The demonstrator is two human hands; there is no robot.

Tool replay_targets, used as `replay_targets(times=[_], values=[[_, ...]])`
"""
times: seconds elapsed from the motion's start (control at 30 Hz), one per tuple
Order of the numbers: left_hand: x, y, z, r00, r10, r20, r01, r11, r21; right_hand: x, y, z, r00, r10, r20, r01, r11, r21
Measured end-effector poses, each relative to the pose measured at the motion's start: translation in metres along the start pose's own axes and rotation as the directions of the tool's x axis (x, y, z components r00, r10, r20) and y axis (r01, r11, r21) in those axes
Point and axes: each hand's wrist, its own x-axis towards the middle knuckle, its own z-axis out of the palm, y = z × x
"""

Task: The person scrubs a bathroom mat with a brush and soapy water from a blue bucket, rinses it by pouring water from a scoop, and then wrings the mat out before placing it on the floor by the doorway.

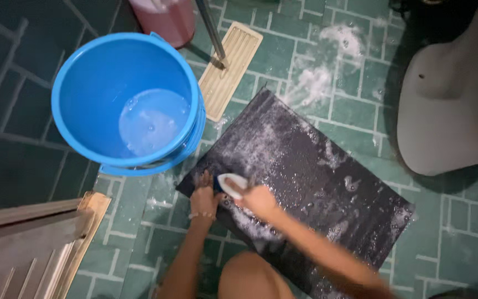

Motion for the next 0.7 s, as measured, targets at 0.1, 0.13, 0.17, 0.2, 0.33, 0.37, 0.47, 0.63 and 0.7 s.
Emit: replay_targets(times=[0.1,0.13,0.17,0.2,0.33,0.37,0.47,0.63,0.7], values=[[-0.015,-0.006,0.005,0.983,0.096,-0.159,-0.103,0.994,-0.036,0.038,0.065,-0.066,0.910,-0.025,0.413,0.238,0.848,-0.474],[-0.018,-0.008,0.010,0.980,0.093,-0.177,-0.094,0.996,0.004,0.062,0.085,-0.088,0.971,-0.012,0.239,0.114,0.901,-0.419],[-0.019,-0.005,0.021,0.977,0.091,-0.194,-0.084,0.995,0.044,0.076,0.098,-0.101,0.998,0.021,0.060,0.000,0.942,-0.336],[-0.018,-0.001,0.035,0.972,0.090,-0.219,-0.074,0.994,0.082,0.085,0.104,-0.104,0.996,-0.030,-0.078,0.001,0.936,-0.351],[-0.084,0.013,0.127,0.729,0.619,-0.292,-0.593,0.784,0.184,0.076,0.085,-0.066,0.930,0.106,-0.353,-0.187,0.961,-0.205],[-0.094,0.035,0.154,0.811,0.514,-0.280,-0.480,0.858,0.184,0.074,0.066,-0.046,0.929,0.140,-0.343,-0.216,0.958,-0.192],[-0.158,-0.018,0.168,0.957,0.169,-0.235,-0.141,0.982,0.129,0.017,-0.023,0.037,0.981,-0.008,-0.191,-0.037,0.972,-0.231],[-0.281,-0.138,0.106,0.841,-0.536,0.067,0.496,0.815,0.298,0.048,0.002,0.010,0.841,-0.416,0.345,0.492,0.853,-0.173],[-0.279,-0.139,0.109,0.850,-0.515,0.110,0.455,0.823,0.339,0.096,0.042,-0.050,0.915,-0.244,0.321,0.367,0.832,-0.417]])
